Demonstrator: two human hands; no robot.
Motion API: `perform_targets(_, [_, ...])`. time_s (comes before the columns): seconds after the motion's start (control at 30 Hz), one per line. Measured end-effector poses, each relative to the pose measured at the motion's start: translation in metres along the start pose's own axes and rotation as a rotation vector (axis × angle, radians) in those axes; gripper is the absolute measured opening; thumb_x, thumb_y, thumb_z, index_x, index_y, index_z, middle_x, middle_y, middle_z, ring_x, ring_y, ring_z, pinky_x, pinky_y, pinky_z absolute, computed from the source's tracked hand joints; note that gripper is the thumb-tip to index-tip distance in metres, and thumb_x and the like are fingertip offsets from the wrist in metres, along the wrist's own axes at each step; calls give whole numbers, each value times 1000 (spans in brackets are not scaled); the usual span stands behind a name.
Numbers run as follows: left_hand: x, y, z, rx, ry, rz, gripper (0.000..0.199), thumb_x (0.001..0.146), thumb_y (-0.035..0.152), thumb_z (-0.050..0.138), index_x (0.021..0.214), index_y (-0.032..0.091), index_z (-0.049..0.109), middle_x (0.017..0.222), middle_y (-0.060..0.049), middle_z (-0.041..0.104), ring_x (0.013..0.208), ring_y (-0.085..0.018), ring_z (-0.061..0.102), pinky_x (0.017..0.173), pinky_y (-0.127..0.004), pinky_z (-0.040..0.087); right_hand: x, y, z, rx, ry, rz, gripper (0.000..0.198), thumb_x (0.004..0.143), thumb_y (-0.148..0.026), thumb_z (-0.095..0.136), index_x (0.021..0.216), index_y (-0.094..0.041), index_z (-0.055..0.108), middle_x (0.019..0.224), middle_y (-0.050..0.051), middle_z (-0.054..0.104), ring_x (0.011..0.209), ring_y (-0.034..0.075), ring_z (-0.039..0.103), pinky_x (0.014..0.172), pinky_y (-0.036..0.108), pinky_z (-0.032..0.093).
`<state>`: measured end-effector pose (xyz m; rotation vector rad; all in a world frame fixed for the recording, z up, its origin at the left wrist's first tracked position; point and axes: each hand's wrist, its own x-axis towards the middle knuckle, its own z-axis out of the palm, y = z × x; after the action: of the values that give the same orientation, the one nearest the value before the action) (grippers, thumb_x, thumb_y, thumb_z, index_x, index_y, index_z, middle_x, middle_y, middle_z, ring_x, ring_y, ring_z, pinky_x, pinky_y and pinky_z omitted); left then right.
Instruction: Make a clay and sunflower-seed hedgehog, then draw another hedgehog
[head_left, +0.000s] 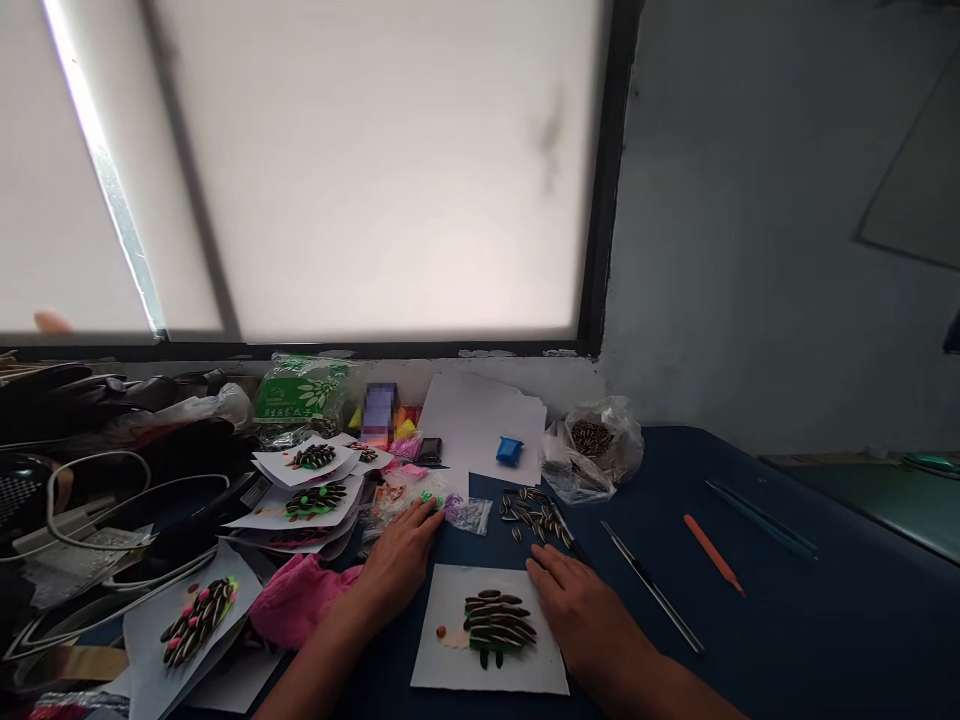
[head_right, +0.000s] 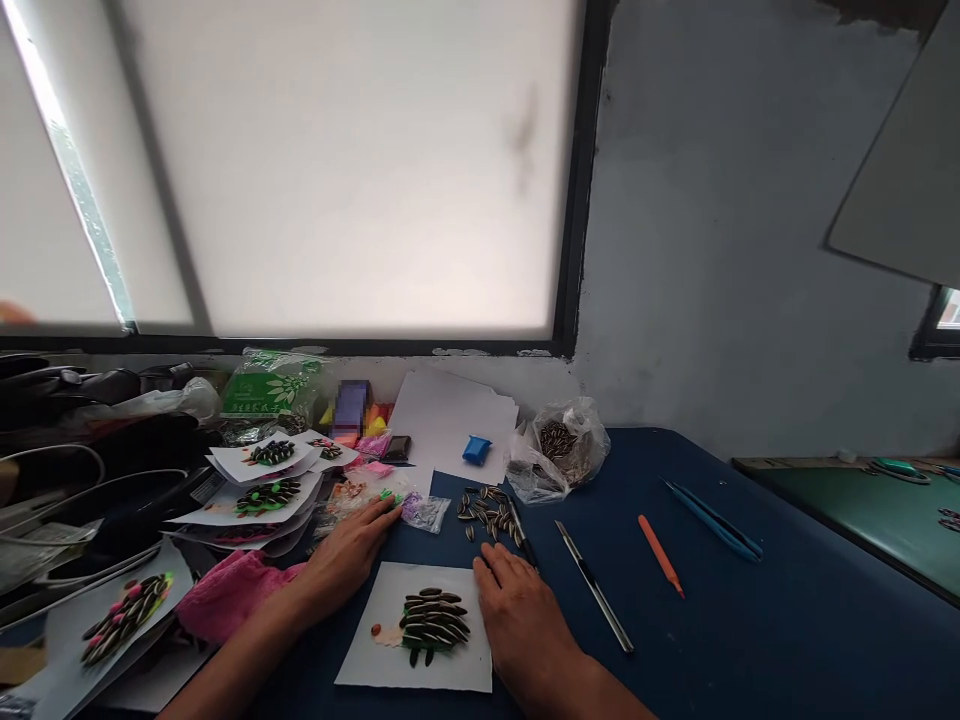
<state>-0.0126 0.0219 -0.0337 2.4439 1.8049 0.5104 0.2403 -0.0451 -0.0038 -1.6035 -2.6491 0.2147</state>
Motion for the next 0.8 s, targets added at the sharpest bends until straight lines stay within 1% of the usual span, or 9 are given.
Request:
perform_targets(0.1, [2, -3, -4, -60, 44, -21, 51, 86, 10, 38, 135, 15, 51, 142, -12, 50, 128, -26, 49, 105, -40, 39, 1, 0, 2, -3, 4, 0, 57, 85, -6, 39, 142, -5, 41, 148, 22, 35, 136, 36, 34, 110, 51, 34])
perform_targets(0.3, [4, -1, -12, -50, 87, -31, 39, 83, 12, 46, 117, 15, 65, 124, -16, 62, 112, -30, 59, 98, -44, 42, -1, 0, 1, -2, 10, -9, 57, 86, -6, 38, 143, -5, 39, 149, 21, 34, 138, 35, 32, 111, 50, 33])
perform_targets(0.37, [4, 2, -12, -41, 109, -35, 41, 81, 10, 48, 118, 15, 65, 124, -17, 61, 115, -32, 56, 100, -46, 40, -1, 1, 1, 9, 7, -17, 57, 87, -7, 38, 144, -5, 39, 149, 21, 34, 138, 35, 32, 111, 50, 33])
perform_targets(0.43, [5, 5, -12, -62, 126, -4, 47, 80, 8, 49, 124, 18, 61, 133, -13, 56, 124, -31, 49, 104, -46, 35, -1, 2, 1, 11, 14, -27, 57, 87, -9, 40, 144, -5, 39, 149, 21, 34, 138, 35, 32, 111, 50, 32])
perform_targets(0.5, [6, 8, -11, -113, 127, 52, 47, 80, 8, 50, 124, 22, 61, 134, -9, 56, 125, -29, 47, 104, -43, 34, -1, 1, 0, -2, 15, -37, 56, 88, -10, 40, 144, -5, 38, 149, 21, 35, 138, 34, 32, 111, 49, 32])
perform_targets(0.57, [9, 11, -10, -168, 121, 92, 37, 83, 12, 50, 114, 22, 68, 121, -9, 65, 115, -28, 54, 99, -40, 39, -2, 0, -4, -13, 6, -36, 53, 90, -11, 38, 143, -5, 40, 148, 22, 37, 137, 34, 33, 111, 48, 32])
perform_targets(0.63, [12, 14, -8, -203, 129, 91, 28, 85, 16, 49, 98, 20, 74, 103, -11, 70, 101, -28, 58, 92, -39, 42, -4, -3, -11, 14, 3, -40, 49, 92, -12, 35, 140, -5, 44, 146, 22, 40, 136, 33, 36, 109, 48, 33])
perform_targets(0.73, [16, 16, -6, -279, 176, 56, 26, 85, 18, 49, 79, 19, 74, 88, -11, 69, 93, -27, 59, 87, -38, 43, -8, -3, -25, 123, -8, -43, 43, 93, -16, 39, 132, -8, 54, 142, 21, 46, 131, 34, 43, 106, 47, 37])
perform_targets(0.8, [19, 15, -7, -357, 212, 26, 24, 84, 18, 49, 75, 19, 71, 84, -9, 69, 88, -26, 61, 85, -37, 44, -8, -2, -34, 171, -22, -46, 40, 91, -18, 45, 127, -11, 59, 138, 19, 51, 125, 34, 49, 102, 47, 41])
